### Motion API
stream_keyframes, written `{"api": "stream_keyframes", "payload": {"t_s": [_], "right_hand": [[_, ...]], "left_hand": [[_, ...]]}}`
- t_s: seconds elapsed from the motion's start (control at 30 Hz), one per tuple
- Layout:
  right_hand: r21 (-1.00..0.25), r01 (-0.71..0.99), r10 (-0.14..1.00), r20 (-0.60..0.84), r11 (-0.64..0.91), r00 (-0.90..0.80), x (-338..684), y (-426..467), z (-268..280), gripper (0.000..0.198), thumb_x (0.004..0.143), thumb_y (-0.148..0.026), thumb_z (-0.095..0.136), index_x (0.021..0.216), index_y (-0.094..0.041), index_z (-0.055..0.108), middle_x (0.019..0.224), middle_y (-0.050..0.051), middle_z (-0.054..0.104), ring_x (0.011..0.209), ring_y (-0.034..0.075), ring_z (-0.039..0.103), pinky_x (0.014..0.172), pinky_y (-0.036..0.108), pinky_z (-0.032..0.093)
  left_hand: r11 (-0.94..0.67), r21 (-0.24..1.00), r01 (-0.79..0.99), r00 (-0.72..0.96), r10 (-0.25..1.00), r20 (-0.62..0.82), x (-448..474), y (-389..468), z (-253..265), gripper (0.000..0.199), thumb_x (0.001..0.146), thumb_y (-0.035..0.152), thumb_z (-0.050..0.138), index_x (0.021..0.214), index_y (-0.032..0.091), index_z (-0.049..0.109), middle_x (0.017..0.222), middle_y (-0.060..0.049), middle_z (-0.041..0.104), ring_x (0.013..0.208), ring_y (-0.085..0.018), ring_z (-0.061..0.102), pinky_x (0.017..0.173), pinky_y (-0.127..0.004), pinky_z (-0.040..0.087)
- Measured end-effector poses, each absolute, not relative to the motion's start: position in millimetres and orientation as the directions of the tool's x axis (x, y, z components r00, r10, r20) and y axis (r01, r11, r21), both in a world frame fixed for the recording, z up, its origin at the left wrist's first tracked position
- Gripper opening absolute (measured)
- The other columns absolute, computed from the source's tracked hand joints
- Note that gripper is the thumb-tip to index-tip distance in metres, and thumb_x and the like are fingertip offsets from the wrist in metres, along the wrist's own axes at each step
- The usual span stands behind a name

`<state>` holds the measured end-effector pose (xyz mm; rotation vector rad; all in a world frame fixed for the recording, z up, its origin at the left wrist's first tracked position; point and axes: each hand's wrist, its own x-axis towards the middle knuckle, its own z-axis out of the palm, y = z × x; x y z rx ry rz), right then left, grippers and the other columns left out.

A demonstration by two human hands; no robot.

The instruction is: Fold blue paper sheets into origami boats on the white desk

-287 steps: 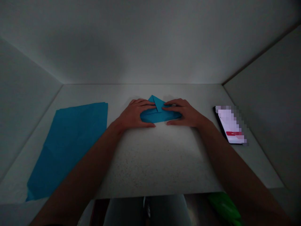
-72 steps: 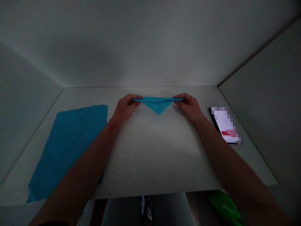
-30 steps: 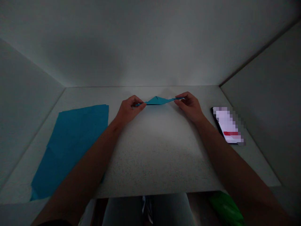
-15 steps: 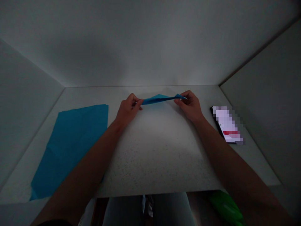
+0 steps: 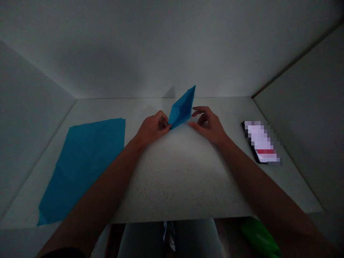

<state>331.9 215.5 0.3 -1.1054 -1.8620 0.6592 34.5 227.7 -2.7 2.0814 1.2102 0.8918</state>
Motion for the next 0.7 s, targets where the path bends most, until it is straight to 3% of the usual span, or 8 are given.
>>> {"api": "stream_keyframes", "payload": {"t_s": [0.07,0.17,0.27,0.4,0.5,0.7], "right_hand": [[-0.733,0.465,0.867,0.399,0.496,-0.297,331.9,214.9,0.4,0.057,0.095,-0.063,0.081,0.139,-0.030,0.066,0.118,0.006,0.073,0.066,0.014,0.061,0.061,0.032,0.055],[-0.679,0.478,0.828,0.414,0.557,-0.378,333.8,216.1,-2.0,0.058,0.097,-0.063,0.078,0.143,-0.030,0.067,0.120,0.009,0.073,0.073,0.017,0.064,0.069,0.036,0.058],[-0.632,0.469,0.779,0.408,0.617,-0.475,335.0,216.8,-4.4,0.075,0.091,-0.068,0.083,0.152,-0.030,0.063,0.124,0.011,0.072,0.081,0.022,0.067,0.077,0.041,0.060],[-0.628,0.462,0.764,0.376,0.626,-0.524,333.1,214.9,-5.4,0.107,0.080,-0.077,0.088,0.168,-0.032,0.047,0.126,0.011,0.072,0.084,0.024,0.067,0.077,0.043,0.060],[-0.664,0.463,0.793,0.355,0.587,-0.496,331.3,213.6,-5.3,0.119,0.078,-0.078,0.089,0.174,-0.032,0.036,0.125,0.010,0.070,0.081,0.023,0.066,0.073,0.040,0.058],[-0.652,0.499,0.817,0.391,0.571,-0.424,326.7,212.5,-3.6,0.121,0.078,-0.078,0.089,0.174,-0.030,0.035,0.122,0.010,0.068,0.076,0.021,0.061,0.071,0.040,0.057]], "left_hand": [[-0.411,0.792,0.452,0.399,0.887,0.232,34.7,226.2,-2.5,0.038,0.084,0.032,0.084,0.112,0.025,0.060,0.085,0.001,0.077,0.073,-0.016,0.074,0.066,-0.027,0.055],[-0.395,0.826,0.402,0.436,0.876,0.207,34.6,224.8,-1.9,0.074,0.079,0.035,0.090,0.143,0.027,0.052,0.089,0.002,0.076,0.073,-0.016,0.073,0.066,-0.027,0.055],[-0.453,0.776,0.438,0.476,0.850,0.228,33.8,225.4,-1.0,0.098,0.079,0.037,0.092,0.162,0.030,0.040,0.093,0.003,0.074,0.072,-0.015,0.068,0.066,-0.027,0.053],[-0.595,0.626,0.503,0.543,0.782,0.306,32.7,227.3,0.2,0.085,0.082,0.036,0.090,0.158,0.031,0.053,0.099,0.000,0.069,0.078,-0.017,0.065,0.073,-0.030,0.052],[-0.648,0.561,0.515,0.549,0.752,0.365,33.1,227.9,-0.9,0.076,0.082,0.039,0.090,0.150,0.029,0.059,0.112,-0.005,0.066,0.091,-0.021,0.067,0.080,-0.034,0.055],[-0.664,0.537,0.520,0.474,0.748,0.466,36.5,227.2,-11.0,0.118,0.059,0.063,0.103,0.157,0.027,0.047,0.140,-0.016,0.054,0.124,-0.035,0.060,0.099,-0.048,0.059]]}}
